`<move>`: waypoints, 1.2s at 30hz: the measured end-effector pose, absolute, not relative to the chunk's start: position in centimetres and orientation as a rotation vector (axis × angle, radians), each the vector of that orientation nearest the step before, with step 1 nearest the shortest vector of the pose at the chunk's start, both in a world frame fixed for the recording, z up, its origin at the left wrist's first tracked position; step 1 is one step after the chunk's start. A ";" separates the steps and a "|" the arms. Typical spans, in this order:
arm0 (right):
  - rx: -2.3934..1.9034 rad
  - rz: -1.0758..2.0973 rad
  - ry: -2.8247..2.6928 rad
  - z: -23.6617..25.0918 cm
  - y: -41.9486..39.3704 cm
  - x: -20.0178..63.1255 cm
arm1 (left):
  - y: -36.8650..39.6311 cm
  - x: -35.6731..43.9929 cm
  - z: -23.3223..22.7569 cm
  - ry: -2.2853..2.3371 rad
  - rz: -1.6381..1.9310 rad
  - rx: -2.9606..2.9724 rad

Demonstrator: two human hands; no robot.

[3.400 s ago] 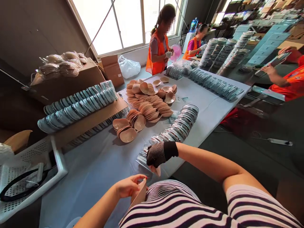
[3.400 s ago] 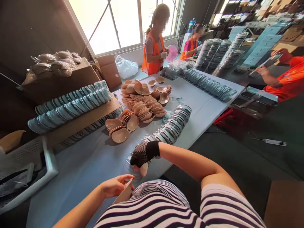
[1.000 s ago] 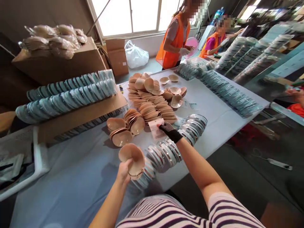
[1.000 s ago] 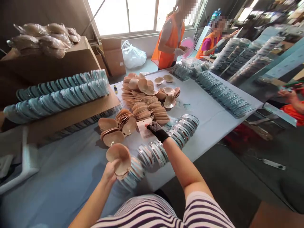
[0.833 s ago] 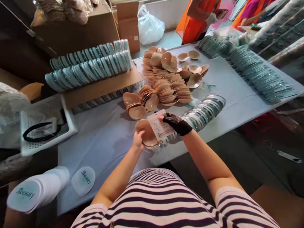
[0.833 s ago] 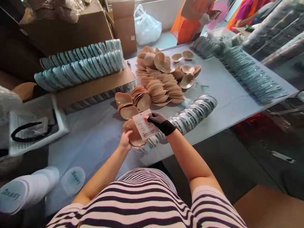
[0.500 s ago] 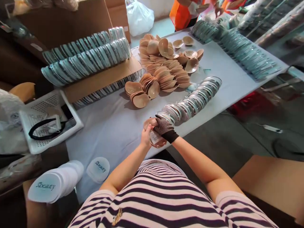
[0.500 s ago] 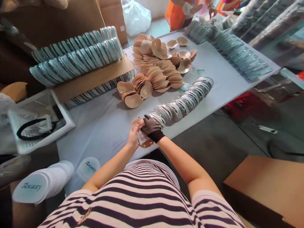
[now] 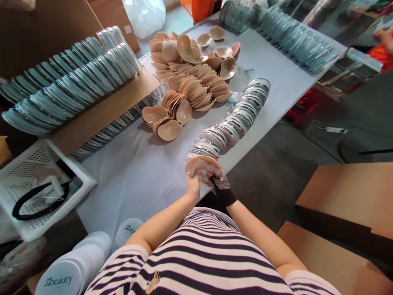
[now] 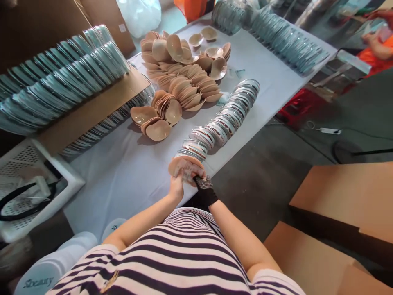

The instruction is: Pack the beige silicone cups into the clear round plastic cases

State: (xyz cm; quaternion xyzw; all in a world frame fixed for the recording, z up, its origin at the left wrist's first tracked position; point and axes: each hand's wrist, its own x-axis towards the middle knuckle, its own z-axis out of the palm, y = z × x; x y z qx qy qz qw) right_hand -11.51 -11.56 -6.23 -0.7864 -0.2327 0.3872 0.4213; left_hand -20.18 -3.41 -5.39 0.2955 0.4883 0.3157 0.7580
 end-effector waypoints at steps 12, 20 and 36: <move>-2.190 -0.084 -0.601 -7.8 -15.4 -6.0 | 4.4 -20.5 -10.2 0.694 0.346 2.478; -2.202 -0.137 -0.663 -9.2 -14.2 -7.2 | 4.9 -19.3 -10.2 0.720 0.203 2.644; -2.070 0.050 -0.469 -10.9 -15.5 -7.2 | 6.0 -18.1 -7.2 0.493 -0.175 2.869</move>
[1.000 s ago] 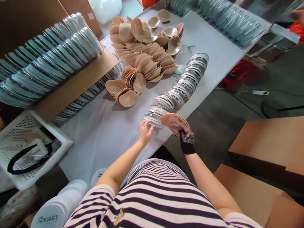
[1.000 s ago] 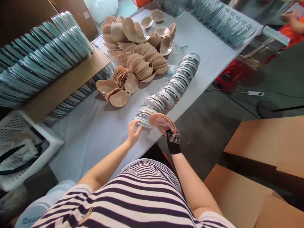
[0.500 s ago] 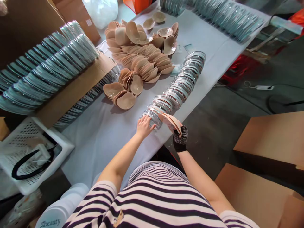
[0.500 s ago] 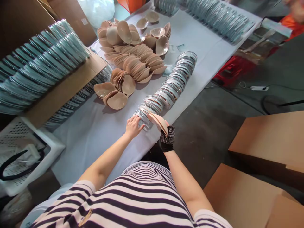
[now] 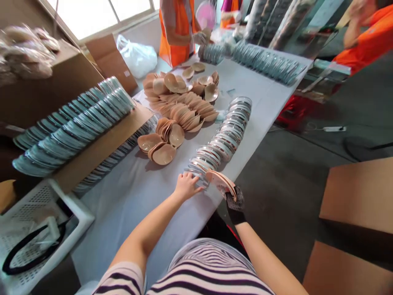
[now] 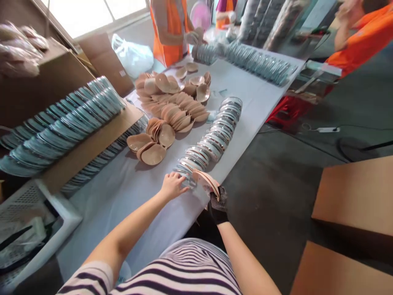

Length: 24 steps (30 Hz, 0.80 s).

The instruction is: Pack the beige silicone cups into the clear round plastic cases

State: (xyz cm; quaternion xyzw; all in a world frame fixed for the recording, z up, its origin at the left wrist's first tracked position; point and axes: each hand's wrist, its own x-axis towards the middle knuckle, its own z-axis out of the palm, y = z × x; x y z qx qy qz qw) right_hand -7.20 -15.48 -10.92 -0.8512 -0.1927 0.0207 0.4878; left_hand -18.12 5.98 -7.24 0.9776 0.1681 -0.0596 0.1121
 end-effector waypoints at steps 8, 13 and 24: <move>-1.963 0.044 -0.425 -13.0 -15.8 -7.2 | 5.1 -17.2 -7.6 0.529 -0.102 2.913; -1.991 0.004 -0.525 -12.9 -16.4 -8.3 | 5.4 -18.4 -8.0 0.506 -0.100 2.903; -2.204 0.133 -0.721 -10.0 -14.3 -10.0 | 5.8 -18.3 -8.0 0.520 -0.125 2.806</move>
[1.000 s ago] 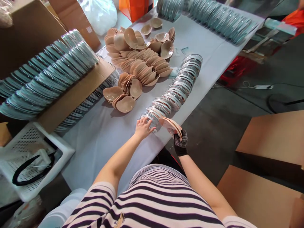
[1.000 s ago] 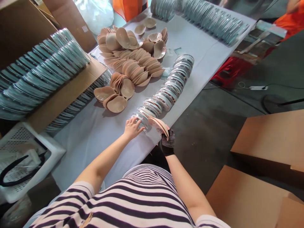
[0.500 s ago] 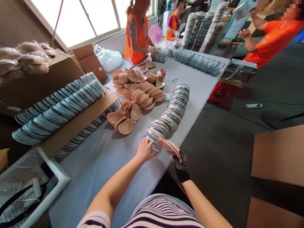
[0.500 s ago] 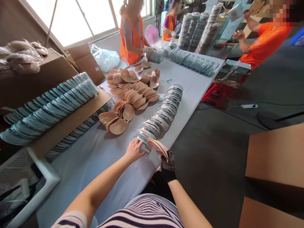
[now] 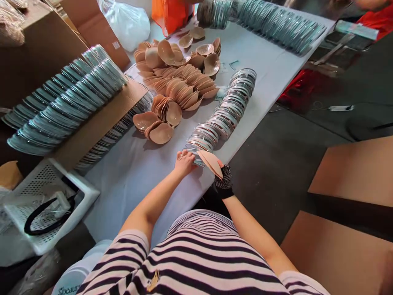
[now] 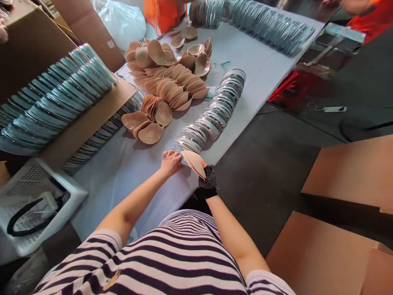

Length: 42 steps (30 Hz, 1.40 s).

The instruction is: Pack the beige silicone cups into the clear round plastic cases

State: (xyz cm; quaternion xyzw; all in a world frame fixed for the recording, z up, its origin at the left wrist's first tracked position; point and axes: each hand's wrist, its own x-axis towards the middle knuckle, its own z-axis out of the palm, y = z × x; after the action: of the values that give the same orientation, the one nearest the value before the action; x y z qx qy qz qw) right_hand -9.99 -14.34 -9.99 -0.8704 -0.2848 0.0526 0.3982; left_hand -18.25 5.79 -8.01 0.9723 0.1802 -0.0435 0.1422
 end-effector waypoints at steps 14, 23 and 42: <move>-2.480 0.252 -1.109 -10.9 -15.6 -9.1 | 6.4 -18.9 -10.0 0.332 0.036 2.658; -2.468 0.426 -1.112 -10.3 -12.8 -8.4 | 7.0 -19.9 -10.9 0.140 0.141 2.638; -2.508 0.638 -1.069 -12.4 -10.7 -7.3 | 5.7 -20.4 -11.7 -0.016 0.180 2.582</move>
State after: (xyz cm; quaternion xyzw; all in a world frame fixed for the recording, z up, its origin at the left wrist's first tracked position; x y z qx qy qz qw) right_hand -7.29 -10.70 -12.40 -0.8826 -0.3763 0.2247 0.1699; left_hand -20.43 5.74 -11.73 0.9597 -0.0058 0.0669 0.2729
